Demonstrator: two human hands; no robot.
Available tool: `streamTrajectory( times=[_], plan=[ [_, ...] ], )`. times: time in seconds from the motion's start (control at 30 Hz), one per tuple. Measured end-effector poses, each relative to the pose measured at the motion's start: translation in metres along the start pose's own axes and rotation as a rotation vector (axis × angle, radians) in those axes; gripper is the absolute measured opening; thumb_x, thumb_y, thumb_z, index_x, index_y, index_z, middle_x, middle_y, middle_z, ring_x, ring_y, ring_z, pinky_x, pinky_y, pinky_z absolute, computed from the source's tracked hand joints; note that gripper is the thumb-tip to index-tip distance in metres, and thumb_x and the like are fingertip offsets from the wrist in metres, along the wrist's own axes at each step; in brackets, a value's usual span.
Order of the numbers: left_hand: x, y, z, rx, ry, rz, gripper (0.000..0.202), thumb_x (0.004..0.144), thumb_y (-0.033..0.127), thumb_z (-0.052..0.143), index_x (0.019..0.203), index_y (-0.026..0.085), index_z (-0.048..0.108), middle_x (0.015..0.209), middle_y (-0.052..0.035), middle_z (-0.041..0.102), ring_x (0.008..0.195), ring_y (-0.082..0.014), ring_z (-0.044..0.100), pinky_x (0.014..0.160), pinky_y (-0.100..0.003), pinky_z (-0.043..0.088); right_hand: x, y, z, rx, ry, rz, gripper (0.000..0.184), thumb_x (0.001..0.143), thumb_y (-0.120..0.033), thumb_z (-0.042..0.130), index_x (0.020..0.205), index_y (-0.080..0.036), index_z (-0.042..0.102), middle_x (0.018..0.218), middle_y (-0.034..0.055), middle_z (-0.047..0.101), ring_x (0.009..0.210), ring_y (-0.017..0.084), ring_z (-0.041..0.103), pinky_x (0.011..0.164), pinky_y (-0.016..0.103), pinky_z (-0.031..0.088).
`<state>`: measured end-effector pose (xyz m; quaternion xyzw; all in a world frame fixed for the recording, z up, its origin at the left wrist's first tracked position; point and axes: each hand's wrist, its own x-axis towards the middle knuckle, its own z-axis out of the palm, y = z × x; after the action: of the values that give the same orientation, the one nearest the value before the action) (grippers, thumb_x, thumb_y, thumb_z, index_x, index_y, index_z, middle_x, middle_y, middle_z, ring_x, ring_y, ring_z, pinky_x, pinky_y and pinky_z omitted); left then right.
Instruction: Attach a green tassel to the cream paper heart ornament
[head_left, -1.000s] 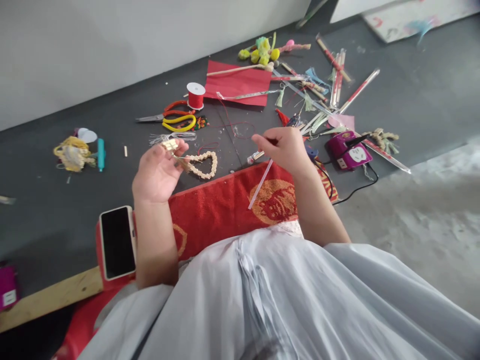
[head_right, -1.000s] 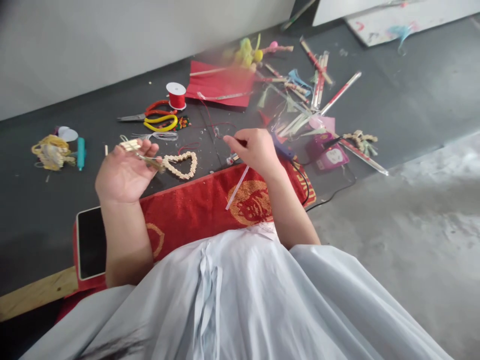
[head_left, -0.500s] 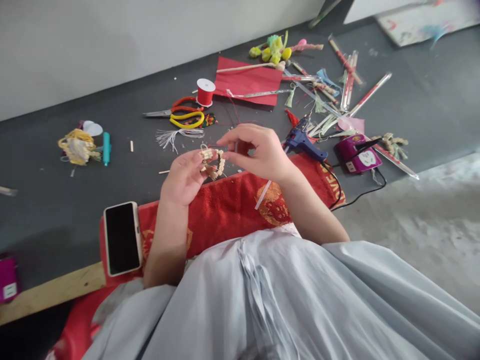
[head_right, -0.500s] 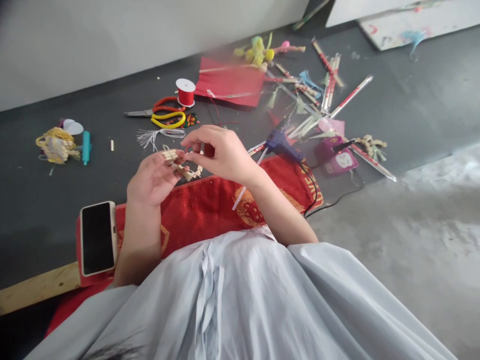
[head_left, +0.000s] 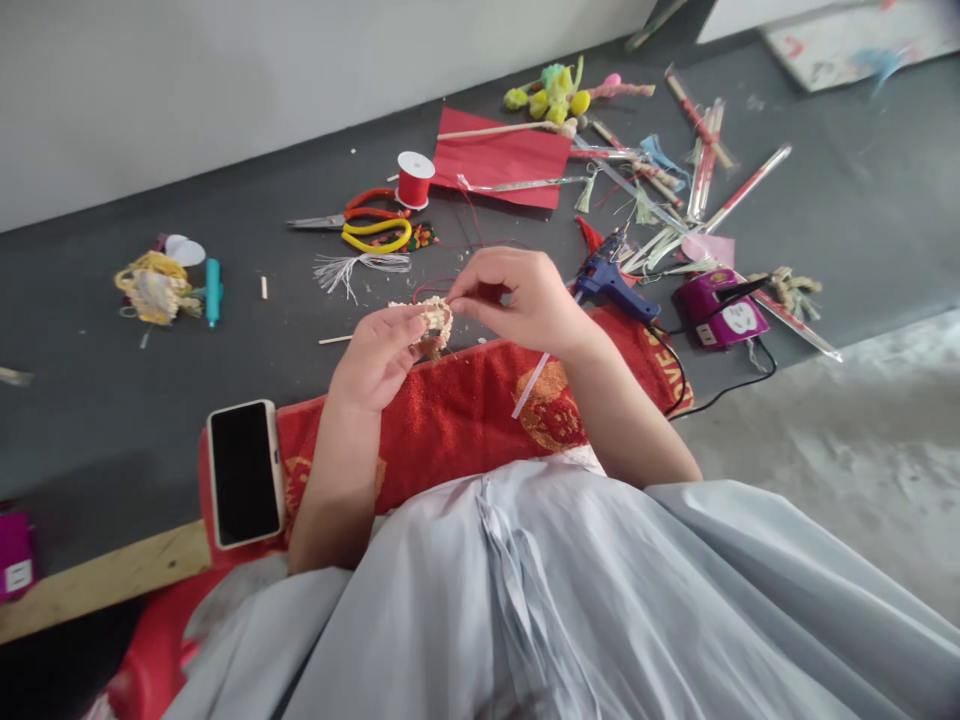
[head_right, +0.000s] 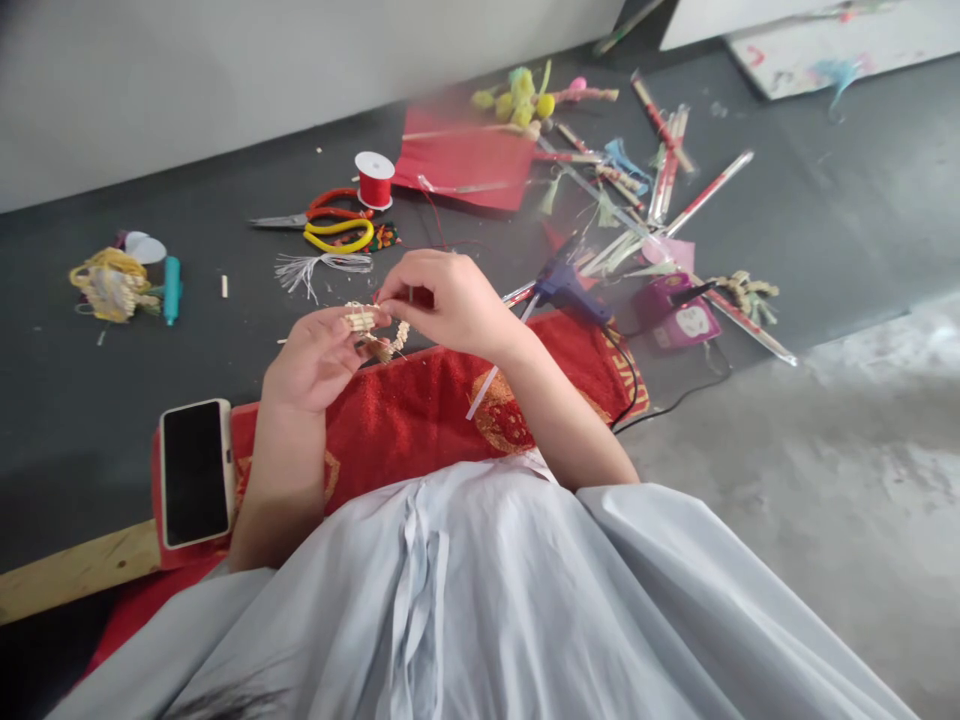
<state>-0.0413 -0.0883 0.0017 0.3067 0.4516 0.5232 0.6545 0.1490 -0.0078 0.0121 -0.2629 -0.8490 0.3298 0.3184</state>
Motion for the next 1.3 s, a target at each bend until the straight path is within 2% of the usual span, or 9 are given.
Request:
streamTrajectory(
  times=[0.23,0.4,0.53,0.67,0.8,0.97,1.07,1.17,1.3],
  plan=[
    [0.001,-0.002,-0.002,0.006,0.017,-0.005,0.043,0.053,0.051,0.098,0.077,0.02,0.081,0.081,-0.0024,0.076,0.068,-0.0124,0.067,0.062,-0.025,0.054,-0.021,0.057,-0.038,-0.49,0.264,0.366,0.012,0.087,-0.02,0.055,0.083,-0.021,0.067,0.094,0.0097,0.07,0.083,0.019,0.058,0.076,0.034,0.042],
    [0.002,-0.003,0.0,0.017,0.047,-0.014,0.044,0.048,0.049,0.101,0.076,0.022,0.08,0.082,-0.0008,0.077,0.07,-0.0113,0.067,0.066,-0.026,0.055,-0.058,0.125,-0.091,-0.657,0.564,0.482,0.035,0.091,-0.036,0.063,0.062,-0.023,0.048,0.059,0.0024,0.042,0.065,0.014,0.031,0.069,0.033,0.029],
    [0.002,-0.004,0.002,0.044,0.064,0.021,0.047,0.047,0.047,0.102,0.077,0.021,0.079,0.078,0.0,0.075,0.068,-0.0101,0.066,0.066,-0.024,0.053,-0.075,0.144,-0.104,-0.63,0.529,0.506,0.044,0.087,-0.043,0.07,0.058,-0.026,0.043,0.057,-0.0011,0.033,0.063,0.013,0.023,0.068,0.034,0.026],
    [0.002,-0.005,0.003,0.06,0.089,0.044,0.047,0.046,0.047,0.103,0.076,0.02,0.078,0.076,0.0009,0.075,0.065,-0.0095,0.065,0.066,-0.024,0.053,-0.072,0.123,-0.083,-0.56,0.377,0.502,0.021,0.084,-0.038,0.072,0.073,-0.023,0.062,0.072,0.0047,0.058,0.068,0.014,0.04,0.072,0.034,0.033],
    [0.002,-0.007,0.005,0.051,0.101,0.043,0.049,0.046,0.052,0.102,0.076,0.02,0.078,0.074,0.0015,0.073,0.064,-0.0092,0.064,0.065,-0.024,0.053,-0.058,0.075,-0.051,-0.515,0.238,0.512,0.035,0.09,-0.043,0.061,0.063,-0.021,0.057,0.06,0.0018,0.051,0.058,0.013,0.036,0.066,0.033,0.035],
    [0.001,-0.009,0.01,0.066,0.051,0.022,0.05,0.052,0.057,0.099,0.081,0.021,0.078,0.081,-0.0001,0.074,0.069,-0.0113,0.064,0.065,-0.026,0.052,-0.042,0.028,-0.024,-0.293,0.135,0.296,0.022,0.089,-0.04,0.064,0.082,-0.019,0.069,0.085,0.0044,0.068,0.063,0.012,0.05,0.066,0.029,0.04],
    [0.0,-0.01,0.015,0.083,0.043,0.046,0.05,0.053,0.056,0.099,0.082,0.021,0.078,0.083,-0.0009,0.074,0.07,-0.0121,0.064,0.065,-0.026,0.051,-0.038,0.019,-0.015,-0.303,0.098,0.303,0.032,0.091,-0.042,0.06,0.069,-0.019,0.064,0.072,0.0044,0.064,0.063,0.013,0.05,0.065,0.029,0.038],
    [-0.002,-0.01,0.02,0.085,0.064,0.088,0.05,0.051,0.055,0.099,0.079,0.02,0.076,0.082,-0.0011,0.075,0.07,-0.0114,0.063,0.066,-0.025,0.05,-0.039,0.018,-0.011,-0.263,0.057,0.287,0.019,0.088,-0.036,0.064,0.093,-0.02,0.071,0.093,0.0062,0.072,0.068,0.013,0.054,0.068,0.028,0.041],
    [-0.006,-0.012,0.024,0.045,0.083,0.084,0.051,0.049,0.053,0.101,0.078,0.019,0.074,0.08,-0.0011,0.076,0.069,-0.0114,0.065,0.064,-0.025,0.051,-0.042,0.018,-0.01,-0.318,-0.005,0.394,0.031,0.092,-0.04,0.059,0.073,-0.018,0.067,0.069,0.0041,0.064,0.06,0.013,0.047,0.064,0.028,0.036]
  ],
)
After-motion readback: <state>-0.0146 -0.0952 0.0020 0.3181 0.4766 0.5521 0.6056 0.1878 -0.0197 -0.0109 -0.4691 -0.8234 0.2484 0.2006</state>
